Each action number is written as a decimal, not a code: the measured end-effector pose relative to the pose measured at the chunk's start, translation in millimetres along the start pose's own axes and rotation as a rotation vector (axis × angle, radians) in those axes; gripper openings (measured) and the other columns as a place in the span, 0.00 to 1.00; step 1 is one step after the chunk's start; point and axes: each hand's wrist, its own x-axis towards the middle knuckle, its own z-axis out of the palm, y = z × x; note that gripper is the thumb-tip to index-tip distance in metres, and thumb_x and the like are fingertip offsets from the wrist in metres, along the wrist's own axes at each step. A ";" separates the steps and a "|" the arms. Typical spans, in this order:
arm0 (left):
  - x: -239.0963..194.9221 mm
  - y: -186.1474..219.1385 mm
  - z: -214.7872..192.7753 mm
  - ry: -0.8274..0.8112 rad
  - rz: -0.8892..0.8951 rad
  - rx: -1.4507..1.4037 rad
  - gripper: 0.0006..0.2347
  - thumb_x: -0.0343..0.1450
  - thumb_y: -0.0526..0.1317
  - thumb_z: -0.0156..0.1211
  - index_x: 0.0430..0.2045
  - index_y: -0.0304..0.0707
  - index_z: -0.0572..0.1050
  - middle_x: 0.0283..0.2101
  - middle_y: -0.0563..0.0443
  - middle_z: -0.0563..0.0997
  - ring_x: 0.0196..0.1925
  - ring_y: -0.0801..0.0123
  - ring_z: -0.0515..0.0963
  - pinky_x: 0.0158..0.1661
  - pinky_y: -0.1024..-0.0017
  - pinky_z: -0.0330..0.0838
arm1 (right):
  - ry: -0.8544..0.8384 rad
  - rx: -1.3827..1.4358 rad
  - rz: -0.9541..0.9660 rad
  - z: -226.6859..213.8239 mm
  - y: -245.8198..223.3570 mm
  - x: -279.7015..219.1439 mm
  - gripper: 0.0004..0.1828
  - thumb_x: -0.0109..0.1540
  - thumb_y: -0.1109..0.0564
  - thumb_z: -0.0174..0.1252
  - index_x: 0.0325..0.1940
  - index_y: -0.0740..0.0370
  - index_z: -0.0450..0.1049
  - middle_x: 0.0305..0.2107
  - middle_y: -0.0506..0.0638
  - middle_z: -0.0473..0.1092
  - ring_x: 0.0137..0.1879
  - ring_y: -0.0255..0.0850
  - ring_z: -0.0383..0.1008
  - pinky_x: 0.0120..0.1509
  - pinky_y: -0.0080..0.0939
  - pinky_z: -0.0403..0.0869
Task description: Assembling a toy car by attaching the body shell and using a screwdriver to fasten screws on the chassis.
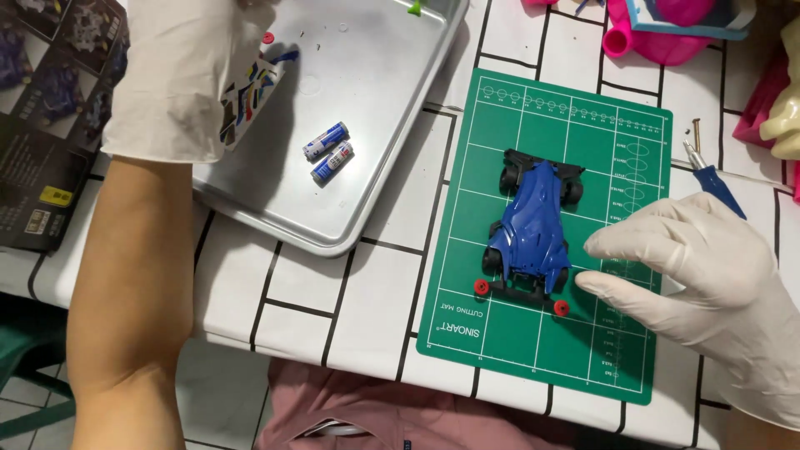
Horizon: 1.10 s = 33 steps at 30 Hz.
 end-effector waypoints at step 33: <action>-45.1 125.0 35.5 -0.401 -0.114 -0.852 0.16 0.66 0.33 0.67 0.49 0.40 0.78 0.34 0.51 0.90 0.39 0.77 0.91 0.48 0.81 0.87 | 0.217 -0.063 0.097 8.5 -20.4 9.1 0.20 0.63 0.66 0.76 0.55 0.73 0.75 0.43 0.62 0.79 0.46 0.50 0.80 0.53 0.49 0.76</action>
